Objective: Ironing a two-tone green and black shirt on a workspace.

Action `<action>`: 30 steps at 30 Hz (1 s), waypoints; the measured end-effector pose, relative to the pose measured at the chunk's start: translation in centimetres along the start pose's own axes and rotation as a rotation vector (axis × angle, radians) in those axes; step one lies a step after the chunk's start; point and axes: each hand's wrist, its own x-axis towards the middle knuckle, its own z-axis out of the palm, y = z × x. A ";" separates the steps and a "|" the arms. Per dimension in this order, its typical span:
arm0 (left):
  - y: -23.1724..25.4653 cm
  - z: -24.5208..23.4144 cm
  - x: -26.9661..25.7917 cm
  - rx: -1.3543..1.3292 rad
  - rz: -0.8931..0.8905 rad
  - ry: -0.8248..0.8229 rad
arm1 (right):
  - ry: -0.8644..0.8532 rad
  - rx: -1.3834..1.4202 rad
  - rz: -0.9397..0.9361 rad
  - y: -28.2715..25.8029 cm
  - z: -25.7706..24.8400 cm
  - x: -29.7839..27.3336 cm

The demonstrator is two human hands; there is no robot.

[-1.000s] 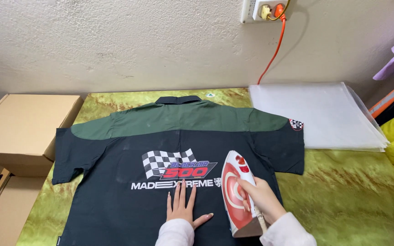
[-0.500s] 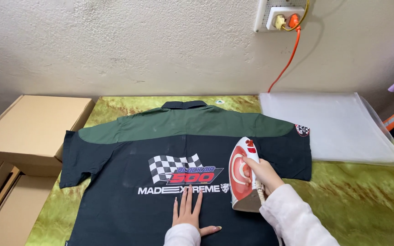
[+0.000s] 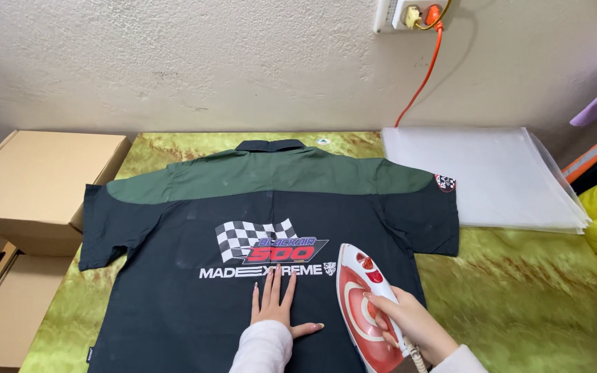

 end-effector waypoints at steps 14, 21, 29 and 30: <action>-1.1 1.2 0.2 -0.043 0.033 0.064 | 0.040 0.025 -0.175 -3.7 0.3 6.2; -1.0 0.8 0.3 -0.055 0.037 0.068 | 0.152 0.069 -0.275 -7.2 0.4 11.7; -0.5 -0.3 -0.4 -0.022 0.045 0.062 | 0.185 0.115 -0.210 -8.4 1.2 12.2; -0.3 -0.5 -0.5 -0.019 0.031 0.047 | 0.167 0.129 -0.203 -8.1 1.1 12.0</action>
